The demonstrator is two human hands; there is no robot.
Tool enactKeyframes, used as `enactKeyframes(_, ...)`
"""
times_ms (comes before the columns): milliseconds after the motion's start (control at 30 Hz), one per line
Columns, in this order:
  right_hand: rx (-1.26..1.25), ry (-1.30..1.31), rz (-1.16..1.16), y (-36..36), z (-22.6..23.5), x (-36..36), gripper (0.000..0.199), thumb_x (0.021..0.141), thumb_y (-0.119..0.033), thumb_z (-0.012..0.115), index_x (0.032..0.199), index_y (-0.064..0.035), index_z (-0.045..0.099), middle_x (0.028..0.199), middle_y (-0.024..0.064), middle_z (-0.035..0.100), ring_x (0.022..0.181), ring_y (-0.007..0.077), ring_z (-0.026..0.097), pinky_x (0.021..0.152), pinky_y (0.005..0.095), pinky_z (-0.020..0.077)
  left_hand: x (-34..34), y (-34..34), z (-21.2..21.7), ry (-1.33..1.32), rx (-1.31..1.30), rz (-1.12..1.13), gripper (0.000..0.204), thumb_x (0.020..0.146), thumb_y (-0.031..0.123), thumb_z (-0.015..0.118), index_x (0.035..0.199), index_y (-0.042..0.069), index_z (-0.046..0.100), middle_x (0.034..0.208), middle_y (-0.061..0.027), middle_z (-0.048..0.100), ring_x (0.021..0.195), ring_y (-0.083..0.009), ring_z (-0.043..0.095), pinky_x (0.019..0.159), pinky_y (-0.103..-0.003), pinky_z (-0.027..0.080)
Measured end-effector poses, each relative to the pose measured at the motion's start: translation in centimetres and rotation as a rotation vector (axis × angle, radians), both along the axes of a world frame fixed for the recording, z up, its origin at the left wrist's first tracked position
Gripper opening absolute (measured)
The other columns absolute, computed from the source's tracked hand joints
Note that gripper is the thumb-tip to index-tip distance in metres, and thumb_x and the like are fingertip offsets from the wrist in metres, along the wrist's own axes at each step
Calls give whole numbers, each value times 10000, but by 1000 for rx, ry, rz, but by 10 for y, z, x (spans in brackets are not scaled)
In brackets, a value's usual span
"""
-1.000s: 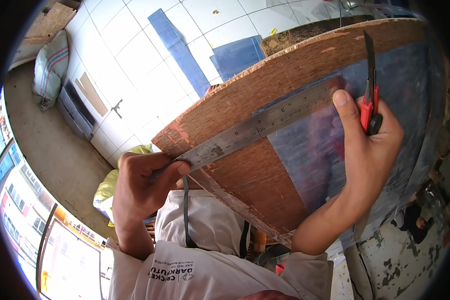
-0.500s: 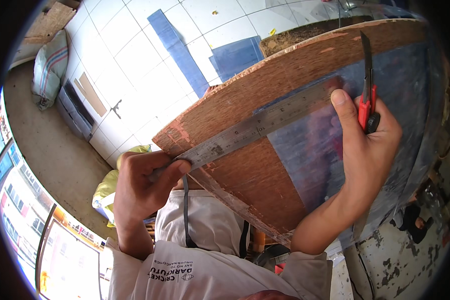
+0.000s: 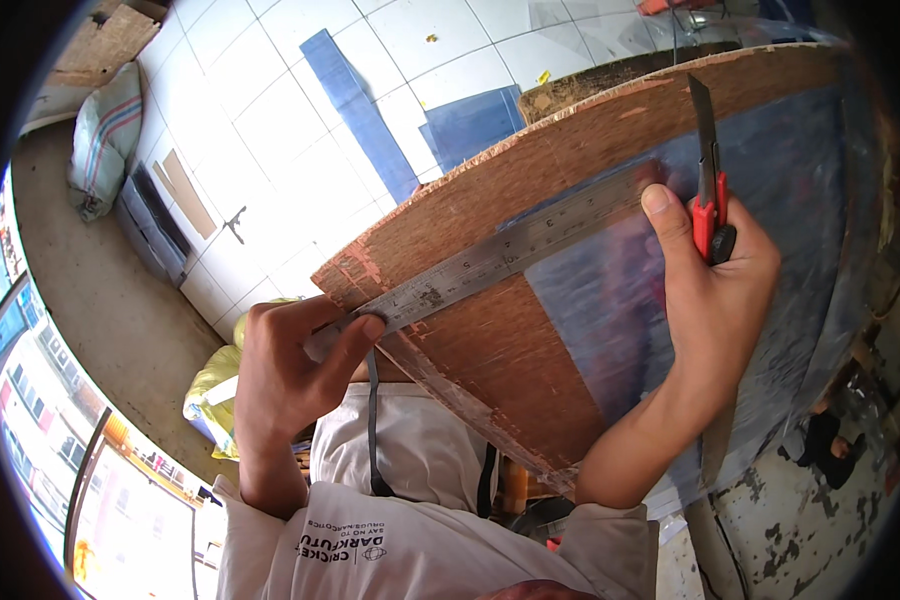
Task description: The person aligns metal and wooden rulers over a plastic sheet on a table, cuts strips using a utility knife, and tears off the cut pieces by hand.
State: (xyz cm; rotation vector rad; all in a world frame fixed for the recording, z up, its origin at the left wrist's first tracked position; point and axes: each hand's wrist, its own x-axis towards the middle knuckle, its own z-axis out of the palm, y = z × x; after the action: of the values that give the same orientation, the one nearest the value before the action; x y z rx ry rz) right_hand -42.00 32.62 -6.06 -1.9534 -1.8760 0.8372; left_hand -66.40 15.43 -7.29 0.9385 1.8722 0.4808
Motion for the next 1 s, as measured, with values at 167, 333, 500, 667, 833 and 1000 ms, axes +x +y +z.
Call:
enactKeyframes(167,19,-30,15,-1,1,0,345,811,-337,859,806,-27,708,578,27,562,551,146,512,573,317,430,-3,1,4,46,-18,-42,309,839,233,783,669,-7,686,494,-119,519,416,-191,446,453,-345,365)
enactKeyframes(333,-4,-33,-7,-1,2,1,347,807,-340,860,785,-36,696,564,41,557,533,171,499,558,332,420,1,10,17,446,200,-70,405,707,280,917,919,3,713,809,-149,709,720,-256,697,665,-365,532)
enactKeyframes(500,-12,-55,-23,0,3,1,360,797,-351,868,774,-41,687,561,59,544,523,197,487,544,342,411,19,43,25,519,668,-116,421,736,219,884,1066,15,720,1126,-179,690,1023,-324,681,824,-399,546)
enactKeyframes(667,-17,-59,-21,1,5,-4,351,790,-358,872,786,-54,696,568,75,553,525,226,501,544,347,416,62,83,0,342,816,-255,335,755,110,816,1067,30,724,1100,-94,685,926,-251,648,805,-372,499)
enactKeyframes(833,25,-97,6,1,5,-1,333,786,-345,868,762,-71,681,591,98,607,544,301,592,552,392,448,86,99,-14,391,790,-178,286,766,112,808,1034,61,722,1032,-34,658,885,-230,599,776,-367,439)
enactKeyframes(1000,43,-110,23,1,2,0,363,793,-366,855,722,-76,648,581,99,598,544,337,595,544,411,447,87,99,-18,370,752,-53,211,740,70,846,944,93,792,922,-53,673,845,-228,628,761,-355,482)
